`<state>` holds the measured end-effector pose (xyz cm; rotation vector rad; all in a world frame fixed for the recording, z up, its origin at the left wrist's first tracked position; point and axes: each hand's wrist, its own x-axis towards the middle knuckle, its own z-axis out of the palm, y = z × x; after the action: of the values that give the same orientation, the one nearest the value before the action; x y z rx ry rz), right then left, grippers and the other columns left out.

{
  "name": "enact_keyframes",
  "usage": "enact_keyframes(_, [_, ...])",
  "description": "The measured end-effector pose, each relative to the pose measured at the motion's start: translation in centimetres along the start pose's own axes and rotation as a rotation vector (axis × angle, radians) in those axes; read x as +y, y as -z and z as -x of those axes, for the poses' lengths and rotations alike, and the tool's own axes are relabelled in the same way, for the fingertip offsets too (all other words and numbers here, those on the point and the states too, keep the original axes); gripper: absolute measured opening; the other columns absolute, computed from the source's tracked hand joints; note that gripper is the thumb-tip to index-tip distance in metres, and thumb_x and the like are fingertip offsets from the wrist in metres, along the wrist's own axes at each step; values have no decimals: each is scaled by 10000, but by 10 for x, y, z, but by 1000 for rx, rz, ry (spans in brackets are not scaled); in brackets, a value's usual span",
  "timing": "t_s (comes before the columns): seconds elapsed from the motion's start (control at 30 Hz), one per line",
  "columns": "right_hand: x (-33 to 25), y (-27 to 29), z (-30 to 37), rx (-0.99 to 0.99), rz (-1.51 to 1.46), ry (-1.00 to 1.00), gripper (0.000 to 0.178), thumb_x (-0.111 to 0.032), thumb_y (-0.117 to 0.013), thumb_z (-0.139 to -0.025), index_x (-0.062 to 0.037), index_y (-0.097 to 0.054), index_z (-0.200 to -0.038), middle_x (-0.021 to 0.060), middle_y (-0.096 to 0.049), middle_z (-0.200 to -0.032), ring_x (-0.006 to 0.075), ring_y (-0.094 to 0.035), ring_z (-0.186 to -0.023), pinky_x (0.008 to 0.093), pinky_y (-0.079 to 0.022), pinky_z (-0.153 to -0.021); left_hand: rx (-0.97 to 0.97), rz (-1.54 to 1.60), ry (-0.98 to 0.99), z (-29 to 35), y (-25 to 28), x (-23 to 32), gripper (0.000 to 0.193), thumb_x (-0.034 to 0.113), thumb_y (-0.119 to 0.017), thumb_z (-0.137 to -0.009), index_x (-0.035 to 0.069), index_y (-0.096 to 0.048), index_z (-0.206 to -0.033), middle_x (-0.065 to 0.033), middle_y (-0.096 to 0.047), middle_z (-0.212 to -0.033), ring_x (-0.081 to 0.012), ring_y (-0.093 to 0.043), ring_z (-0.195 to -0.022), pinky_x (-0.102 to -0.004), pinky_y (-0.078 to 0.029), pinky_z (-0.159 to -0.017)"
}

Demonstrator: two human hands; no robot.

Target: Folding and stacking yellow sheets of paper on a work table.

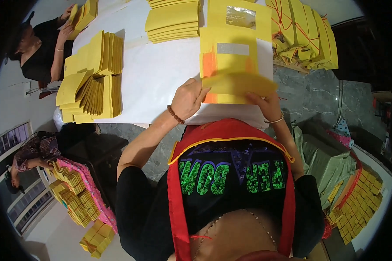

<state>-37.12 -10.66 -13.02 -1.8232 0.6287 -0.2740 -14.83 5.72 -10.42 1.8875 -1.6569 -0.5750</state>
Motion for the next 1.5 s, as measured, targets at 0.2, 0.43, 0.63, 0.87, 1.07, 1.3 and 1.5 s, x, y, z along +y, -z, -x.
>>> enact_keyframes(0.2, [-16, -19, -23, 326, -333, -26, 425, -144, -651, -784, 15, -520, -1156, 112, -630, -1007, 137, -605, -849, 270, -468, -767, 165, 349, 240, -14, -20, -20, 176, 168, -518, -868, -5, -541, -843, -123, -518, -568, -268, -504, -525, -363, -414, -520])
enact_keyframes(0.43, [-3, -13, -26, 241, 9, -99, 392, -176, -656, -787, -31, -576, -1143, 105, -637, -992, 147, -605, -874, 250, -457, -768, 202, 721, 426, -14, -34, -27, 318, 82, -546, -841, 17, -444, -1135, -14, -443, -546, -94, -407, -495, -262, -361, -479])
enact_keyframes(0.63, [-1, -19, -31, 345, -53, -92, 327, -206, -645, -795, -54, -621, -1084, 115, -649, -936, 172, -615, -842, 258, -459, -743, 255, 753, 463, -16, -32, -17, 483, 41, -521, -839, 50, -306, -1272, 2, -421, -538, -83, -392, -484, -256, -344, -459])
enact_keyframes(0.87, [1, -20, -35, 355, 81, -88, 314, -227, -643, -787, -83, -634, -1066, 130, -647, -939, 225, -628, -845, 282, -467, -735, 293, 875, 516, -15, -34, -14, 406, 19, -500, -848, 44, -342, -1221, 17, -408, -537, -72, -355, -450, -243, -306, -419])
enact_keyframes(1.07, [8, -21, -36, 378, 115, -107, 307, -241, -642, -773, -93, -645, -1042, 136, -643, -952, 263, -625, -859, 313, -475, -739, 427, 367, 315, -17, -18, 1, 319, 54, -552, -814, 15, -461, -1116, -51, -488, -685, -151, -456, -640, -295, -389, -600])
enact_keyframes(1.3, [4, -24, -34, 413, 159, -93, 298, -255, -631, -767, -90, -651, -1014, 148, -640, -926, 303, -620, -825, 335, -480, -720, 231, -281, -170, -52, -33, 25, 440, 260, -576, -821, 50, -478, -1195, -161, -462, -1199, -336, -411, -1118, -435, -319, -914])
enact_keyframes(1.5, [-28, -19, -31, 389, 750, -150, 375, -316, -619, -765, -158, -608, -1105, 69, -513, -1235, 233, -513, -1083, 488, -386, -863, 127, -487, -132, -50, -57, 10, 517, 381, -530, -840, 108, -432, -1268, -150, -382, -1298, -342, -323, -1204, -477, -246, -974])
